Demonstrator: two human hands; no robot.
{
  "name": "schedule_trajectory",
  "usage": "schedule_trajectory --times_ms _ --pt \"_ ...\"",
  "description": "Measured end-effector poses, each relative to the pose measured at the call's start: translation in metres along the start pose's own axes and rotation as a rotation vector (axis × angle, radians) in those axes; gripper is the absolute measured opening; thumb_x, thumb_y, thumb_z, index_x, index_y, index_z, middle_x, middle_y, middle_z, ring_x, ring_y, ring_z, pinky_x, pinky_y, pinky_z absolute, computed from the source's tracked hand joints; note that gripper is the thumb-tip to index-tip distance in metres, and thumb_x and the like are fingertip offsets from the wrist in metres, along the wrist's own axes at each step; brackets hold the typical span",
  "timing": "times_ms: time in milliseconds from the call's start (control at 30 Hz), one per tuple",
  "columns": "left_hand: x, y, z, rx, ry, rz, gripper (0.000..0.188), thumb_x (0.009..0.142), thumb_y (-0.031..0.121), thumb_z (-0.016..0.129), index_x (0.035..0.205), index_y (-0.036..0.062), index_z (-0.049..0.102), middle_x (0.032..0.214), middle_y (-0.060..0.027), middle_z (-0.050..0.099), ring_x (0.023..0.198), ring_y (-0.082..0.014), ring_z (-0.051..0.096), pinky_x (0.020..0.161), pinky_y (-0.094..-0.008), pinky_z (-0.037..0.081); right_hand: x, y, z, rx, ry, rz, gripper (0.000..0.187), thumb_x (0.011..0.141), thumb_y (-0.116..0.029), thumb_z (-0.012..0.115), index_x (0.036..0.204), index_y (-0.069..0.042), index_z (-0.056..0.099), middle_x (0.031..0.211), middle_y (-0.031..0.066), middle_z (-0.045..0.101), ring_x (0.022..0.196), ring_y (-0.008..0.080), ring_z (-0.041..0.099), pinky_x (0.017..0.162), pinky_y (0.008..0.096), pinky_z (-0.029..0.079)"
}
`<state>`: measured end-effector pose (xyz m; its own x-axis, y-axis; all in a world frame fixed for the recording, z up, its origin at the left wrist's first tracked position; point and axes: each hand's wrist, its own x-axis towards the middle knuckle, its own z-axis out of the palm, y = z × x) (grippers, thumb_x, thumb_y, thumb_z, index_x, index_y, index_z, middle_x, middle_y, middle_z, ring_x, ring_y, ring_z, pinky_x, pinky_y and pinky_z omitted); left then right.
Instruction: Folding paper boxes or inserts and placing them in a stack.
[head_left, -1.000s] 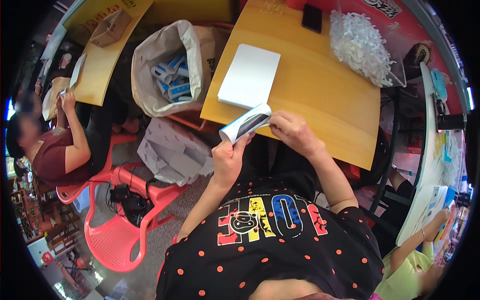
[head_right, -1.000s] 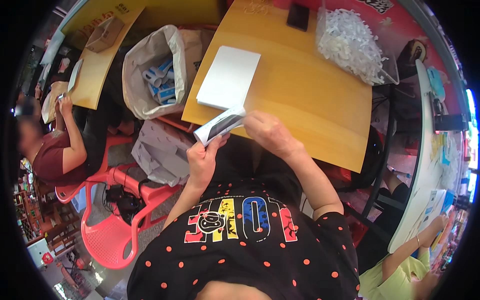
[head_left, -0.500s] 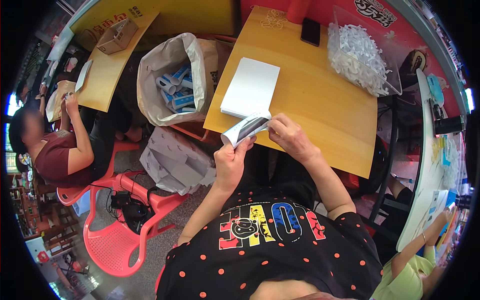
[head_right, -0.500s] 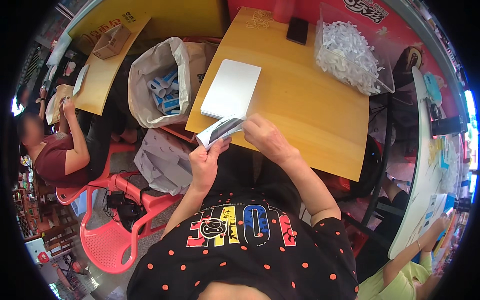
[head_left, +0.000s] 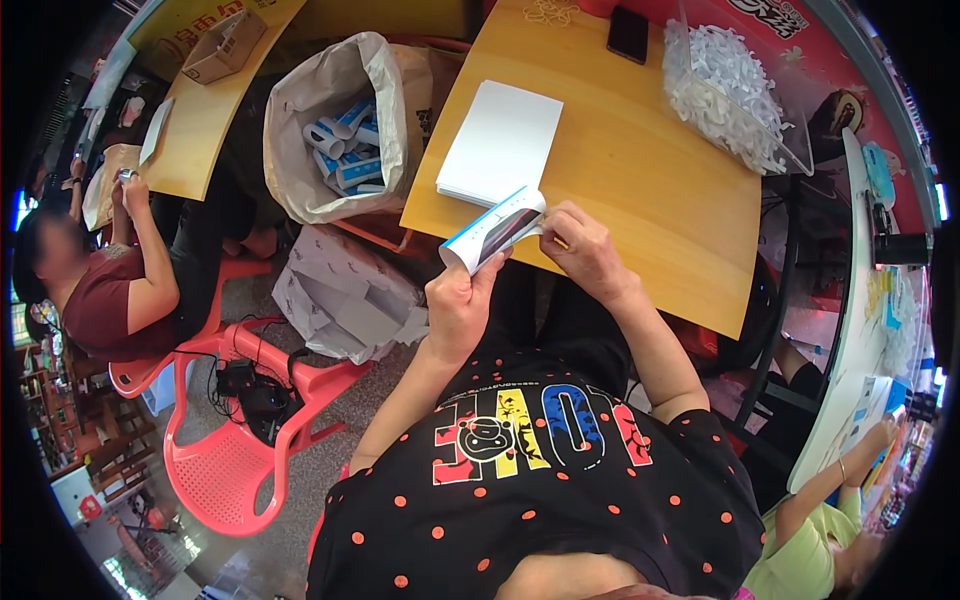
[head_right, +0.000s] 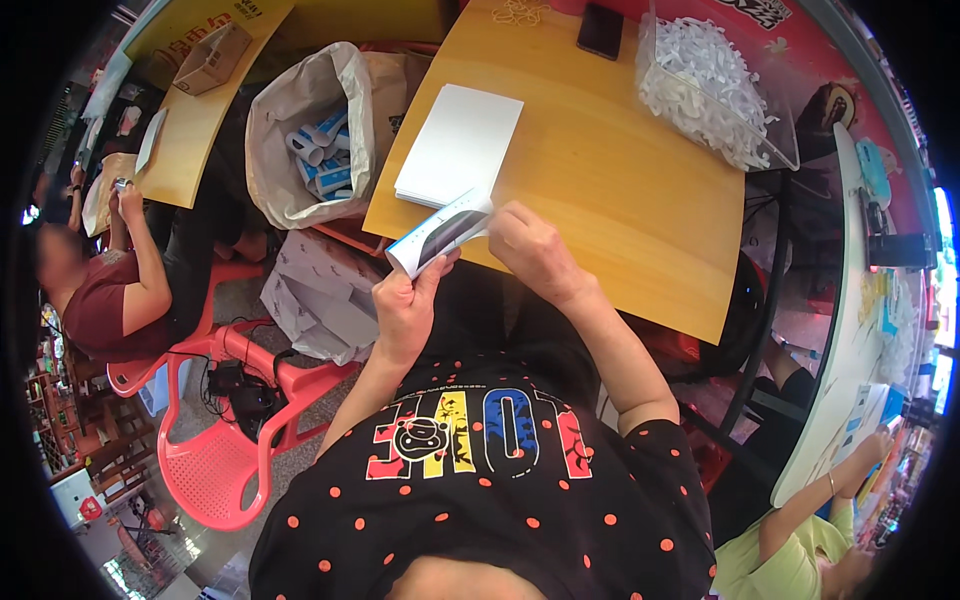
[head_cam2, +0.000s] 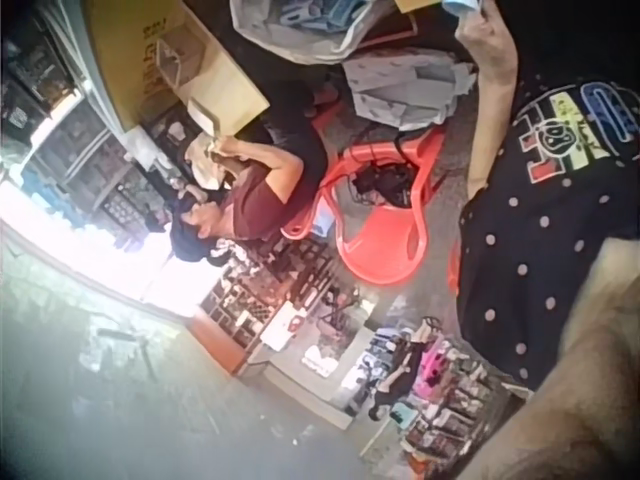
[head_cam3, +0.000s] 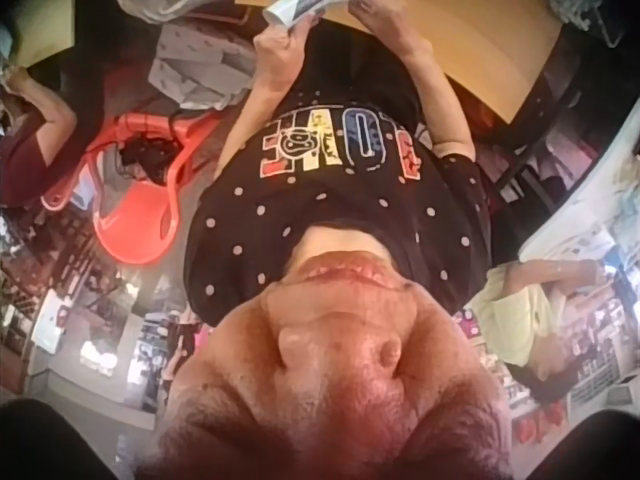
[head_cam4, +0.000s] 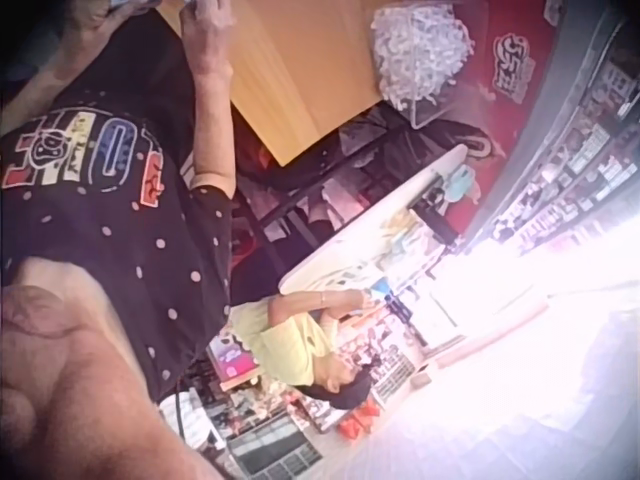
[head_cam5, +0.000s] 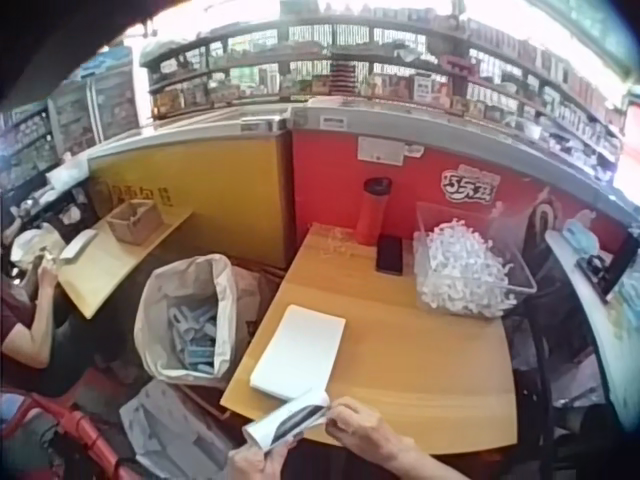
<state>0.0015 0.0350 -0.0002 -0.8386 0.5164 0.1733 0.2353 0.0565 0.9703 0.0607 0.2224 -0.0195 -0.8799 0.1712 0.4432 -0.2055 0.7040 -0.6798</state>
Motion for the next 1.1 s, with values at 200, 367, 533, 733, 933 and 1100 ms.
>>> schedule_trajectory --times_ms 200,367,533,733,933,1100 --pt "0.001 -0.003 -0.005 0.199 0.006 0.155 0.019 0.090 0.002 0.058 0.107 -0.0065 0.062 0.092 -0.0119 0.070 0.084 -0.0157 0.068 0.074 -0.0271 0.053 0.005 0.000 -0.018 0.446 -0.060 0.491 0.010 0.084 -0.007 0.067 0.089 0.001 0.062 0.080 -0.0008 0.060 0.071 0.0057 0.054 0.061 0.0199 0.043" --pt "0.003 -0.003 -0.008 0.341 -0.011 0.258 0.019 0.088 0.002 0.060 0.105 -0.0045 0.063 0.090 -0.0120 0.071 0.082 -0.0183 0.069 0.071 -0.0277 0.053 0.013 0.000 -0.030 0.427 -0.197 0.598 0.015 0.086 -0.012 0.066 0.090 0.003 0.066 0.078 -0.0006 0.063 0.071 0.0041 0.055 0.064 0.0191 0.045" --pt "0.005 -0.006 -0.013 0.363 -0.066 0.268 0.019 0.086 0.001 0.061 0.104 -0.0035 0.064 0.091 -0.0123 0.070 0.082 -0.0211 0.069 0.069 -0.0284 0.053 0.012 0.003 -0.029 0.515 -0.293 0.627 0.017 0.085 -0.012 0.067 0.091 0.003 0.066 0.079 0.0002 0.064 0.072 0.0045 0.056 0.066 0.0195 0.046" --pt "0.005 -0.009 -0.015 0.382 -0.099 0.274 0.018 0.086 0.001 0.062 0.103 -0.0030 0.064 0.091 -0.0124 0.070 0.082 -0.0225 0.069 0.069 -0.0294 0.053 0.006 0.006 -0.022 0.499 -0.339 0.650 0.018 0.085 -0.015 0.065 0.089 0.003 0.066 0.078 0.0009 0.064 0.072 0.0057 0.055 0.066 0.0211 0.045" --pt "0.002 -0.014 -0.017 0.410 -0.109 0.310 0.019 0.084 0.001 0.064 0.103 -0.0028 0.064 0.091 -0.0139 0.069 0.082 -0.0256 0.069 0.068 -0.0310 0.053 0.003 0.006 -0.016 0.397 -0.363 0.671 0.022 0.084 -0.018 0.060 0.087 0.004 0.064 0.071 0.0012 0.059 0.067 0.0074 0.050 0.062 0.0254 0.042" --pt "0.002 -0.015 -0.023 0.511 -0.123 0.436 0.021 0.081 0.002 0.067 0.101 -0.0026 0.064 0.091 -0.0170 0.067 0.079 -0.0320 0.066 0.067 -0.0348 0.053 0.002 -0.007 -0.016 0.378 -0.308 0.648 0.020 0.089 -0.016 0.059 0.081 0.003 0.060 0.069 -0.0060 0.049 0.064 0.0027 0.041 0.056 0.0208 0.036"
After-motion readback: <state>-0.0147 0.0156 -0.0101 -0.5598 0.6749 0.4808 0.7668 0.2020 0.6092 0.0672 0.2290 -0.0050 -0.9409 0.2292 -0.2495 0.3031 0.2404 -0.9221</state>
